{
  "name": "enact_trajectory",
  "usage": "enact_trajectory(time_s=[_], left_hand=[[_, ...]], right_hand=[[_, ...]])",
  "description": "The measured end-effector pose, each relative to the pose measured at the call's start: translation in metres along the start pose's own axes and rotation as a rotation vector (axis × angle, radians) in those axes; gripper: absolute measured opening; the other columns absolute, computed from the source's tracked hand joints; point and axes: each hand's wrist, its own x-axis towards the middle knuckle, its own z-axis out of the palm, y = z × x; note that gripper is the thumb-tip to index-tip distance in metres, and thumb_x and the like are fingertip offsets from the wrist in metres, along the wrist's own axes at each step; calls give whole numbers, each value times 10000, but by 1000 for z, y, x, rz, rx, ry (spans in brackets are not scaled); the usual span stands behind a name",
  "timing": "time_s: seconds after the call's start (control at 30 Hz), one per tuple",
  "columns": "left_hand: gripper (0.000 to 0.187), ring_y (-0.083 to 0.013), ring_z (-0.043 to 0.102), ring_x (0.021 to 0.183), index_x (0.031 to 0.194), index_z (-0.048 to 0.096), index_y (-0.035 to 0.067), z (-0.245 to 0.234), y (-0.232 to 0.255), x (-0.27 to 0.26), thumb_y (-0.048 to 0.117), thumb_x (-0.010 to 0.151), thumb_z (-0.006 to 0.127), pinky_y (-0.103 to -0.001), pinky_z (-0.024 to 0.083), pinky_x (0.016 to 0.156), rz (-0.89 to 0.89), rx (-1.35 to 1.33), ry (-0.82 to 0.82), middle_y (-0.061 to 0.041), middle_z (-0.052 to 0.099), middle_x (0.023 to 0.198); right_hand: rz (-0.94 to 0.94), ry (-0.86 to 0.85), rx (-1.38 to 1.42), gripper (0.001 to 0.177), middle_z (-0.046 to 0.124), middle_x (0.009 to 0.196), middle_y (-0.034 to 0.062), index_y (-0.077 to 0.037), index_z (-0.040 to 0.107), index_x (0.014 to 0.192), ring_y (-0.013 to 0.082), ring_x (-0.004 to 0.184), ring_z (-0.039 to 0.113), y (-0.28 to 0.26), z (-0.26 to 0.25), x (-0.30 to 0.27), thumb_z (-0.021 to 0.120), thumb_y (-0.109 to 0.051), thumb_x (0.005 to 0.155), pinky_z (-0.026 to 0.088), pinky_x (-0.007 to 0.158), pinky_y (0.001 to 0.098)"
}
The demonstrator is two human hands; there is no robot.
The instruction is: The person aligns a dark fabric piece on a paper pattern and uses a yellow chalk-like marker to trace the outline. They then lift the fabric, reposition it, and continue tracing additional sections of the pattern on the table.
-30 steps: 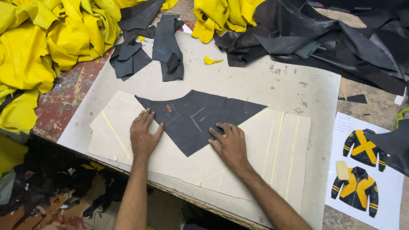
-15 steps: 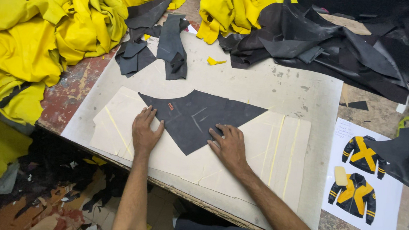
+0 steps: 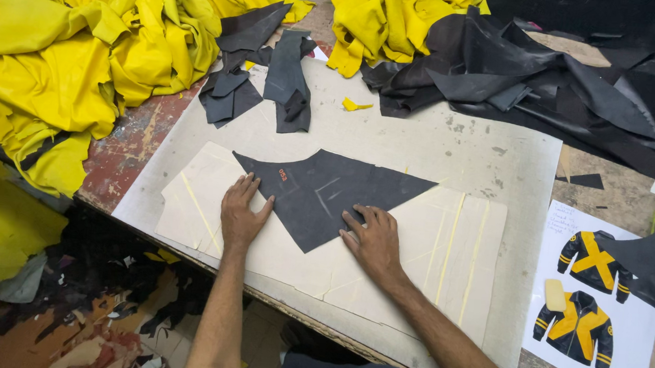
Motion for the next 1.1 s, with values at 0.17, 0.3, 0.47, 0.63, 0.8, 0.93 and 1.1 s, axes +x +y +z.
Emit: enact_trajectory(time_s=[0.17,0.3,0.47,0.63,0.8,0.93,1.1], left_hand=[[514,-304,522,1392,1270,713,50,-2,1,2,347,858,792,-490,385,1160,-5,0,-8,-122,626,1438],[515,-305,527,1394,1267,712,47,-1,1,-1,348,859,798,-487,390,1164,1,9,0,-130,627,1439],[515,-309,527,1395,1277,709,52,2,-4,0,348,864,790,-482,391,1166,15,10,17,-135,628,1436],[517,-300,521,1393,1281,707,67,3,-5,-1,359,863,790,-484,385,1162,5,19,14,-119,626,1439],[515,-296,516,1393,1279,709,77,4,-5,0,358,856,793,-480,382,1161,-11,18,3,-107,626,1438],[516,-296,517,1398,1287,706,71,4,-5,-1,355,865,793,-478,386,1166,6,17,6,-111,621,1448],[512,-298,520,1391,1273,716,70,5,-6,-1,359,858,796,-484,387,1156,-14,5,-5,-108,626,1440]], right_hand=[[5,0,9,408,615,1353,106,-161,732,1241,289,1262,516,0,2,0,726,-388,902,404,1070,500],[0,-2,-3,414,614,1353,110,-154,731,1247,292,1266,514,1,1,-2,721,-392,909,399,1071,507],[-8,3,-2,411,613,1353,111,-150,733,1241,298,1271,507,0,0,0,720,-394,909,398,1068,502],[2,11,20,418,614,1355,112,-149,735,1243,303,1266,506,-1,-3,-1,726,-387,900,404,1058,494],[1,22,17,420,613,1356,107,-152,736,1243,298,1268,508,-1,-1,0,730,-388,897,406,1052,485],[6,4,2,411,610,1355,97,-158,737,1244,289,1259,511,1,0,-2,725,-394,908,405,1062,485],[6,-2,-13,416,608,1355,94,-166,731,1247,279,1261,509,1,1,-1,717,-407,908,398,1074,492]])
